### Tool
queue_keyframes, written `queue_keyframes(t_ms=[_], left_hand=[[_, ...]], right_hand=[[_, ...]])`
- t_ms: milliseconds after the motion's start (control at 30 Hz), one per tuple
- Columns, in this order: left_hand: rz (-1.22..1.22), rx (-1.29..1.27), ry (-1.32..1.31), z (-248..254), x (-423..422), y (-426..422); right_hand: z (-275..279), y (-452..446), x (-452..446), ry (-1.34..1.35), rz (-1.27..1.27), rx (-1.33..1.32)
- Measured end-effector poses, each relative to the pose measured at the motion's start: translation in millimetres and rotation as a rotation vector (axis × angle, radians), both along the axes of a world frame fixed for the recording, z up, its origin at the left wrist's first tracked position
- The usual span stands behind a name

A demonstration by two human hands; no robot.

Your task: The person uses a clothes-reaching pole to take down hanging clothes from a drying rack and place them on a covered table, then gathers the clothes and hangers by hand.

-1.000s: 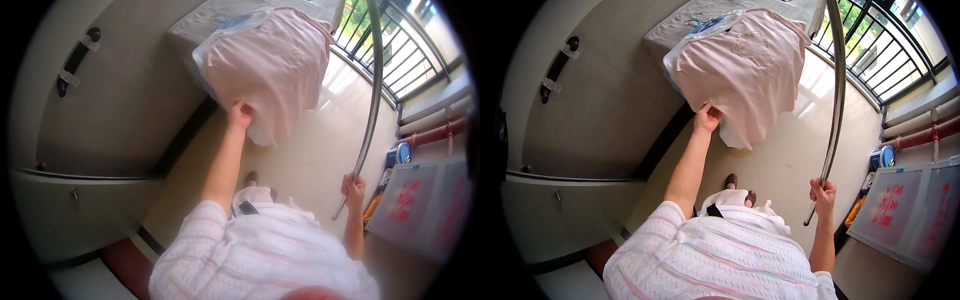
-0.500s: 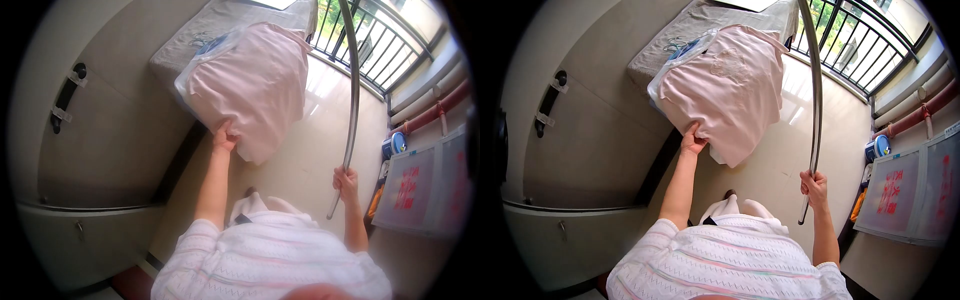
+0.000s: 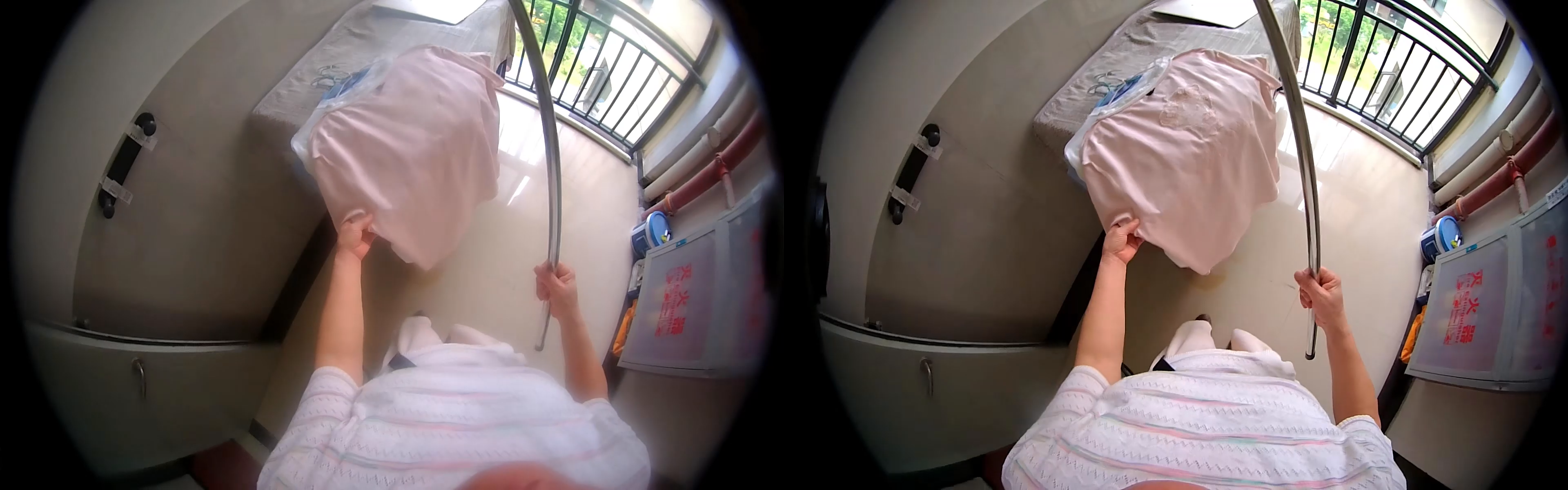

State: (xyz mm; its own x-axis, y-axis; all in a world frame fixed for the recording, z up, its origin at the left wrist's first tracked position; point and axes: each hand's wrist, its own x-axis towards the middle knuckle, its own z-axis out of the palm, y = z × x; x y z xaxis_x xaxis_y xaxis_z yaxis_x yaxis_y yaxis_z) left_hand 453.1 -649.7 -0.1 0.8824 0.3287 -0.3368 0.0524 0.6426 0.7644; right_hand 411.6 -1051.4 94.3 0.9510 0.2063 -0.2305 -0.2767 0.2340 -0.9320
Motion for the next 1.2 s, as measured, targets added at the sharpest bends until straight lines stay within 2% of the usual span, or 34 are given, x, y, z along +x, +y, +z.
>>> queue_keyframes(t_ms=[67, 100, 233, 300, 333, 367, 433, 500, 567, 600, 667, 733, 800, 900, 1033, 1200], left_hand=[[-0.098, 0.132, 0.133, -20, -6, 16], [-0.044, 0.267, 0.183, 0, -9, 4], [0.047, 0.659, 0.287, 1, 0, 2], [0.142, 0.636, 0.266, 6, -2, -9], [0.078, 0.568, 0.293, -15, -1, -1], [-0.047, 0.626, 0.389, -10, -7, -3], [-0.229, 0.574, 0.432, -10, -21, -6], [-0.503, 0.710, 0.528, 14, -30, -16], [-0.630, 0.722, 0.293, 41, -29, -36], [-0.660, 0.764, 0.134, 66, -30, -55], [-0.744, 0.670, -0.144, 142, -39, -94], [-0.757, 0.604, -0.427, 178, -44, -124], [-0.702, 0.544, -0.487, 213, -58, -139], [-0.603, 0.498, -0.530, 241, -69, -140], [-0.546, 0.550, -0.580, 274, -71, -108], [-0.614, 0.596, -0.696, 294, -60, -84]], right_hand=[[-1, -4, -4, 0.007, 0.012, 0.004], [-1, -6, -5, 0.009, 0.020, 0.005], [-2, -8, -12, 0.006, 0.029, -0.024], [-8, -13, -10, -0.051, 0.055, -0.022], [-12, -15, -10, -0.098, 0.085, -0.028], [-15, -15, -10, -0.098, 0.083, -0.047], [-22, -14, -11, -0.100, 0.092, -0.030], [-20, -9, -11, -0.134, 0.149, -0.019], [-12, 1, -10, -0.139, 0.215, -0.030], [-6, 8, -8, -0.102, 0.238, -0.016], [16, 28, -8, -0.079, 0.316, 0.024], [32, 47, -13, -0.104, 0.416, 0.037], [49, 65, -15, -0.187, 0.540, 0.025], [70, 81, -21, -0.293, 0.530, 0.124], [25, 68, -28, -0.238, 0.688, -0.097], [14, 92, -28, -0.212, 0.795, -0.019]])
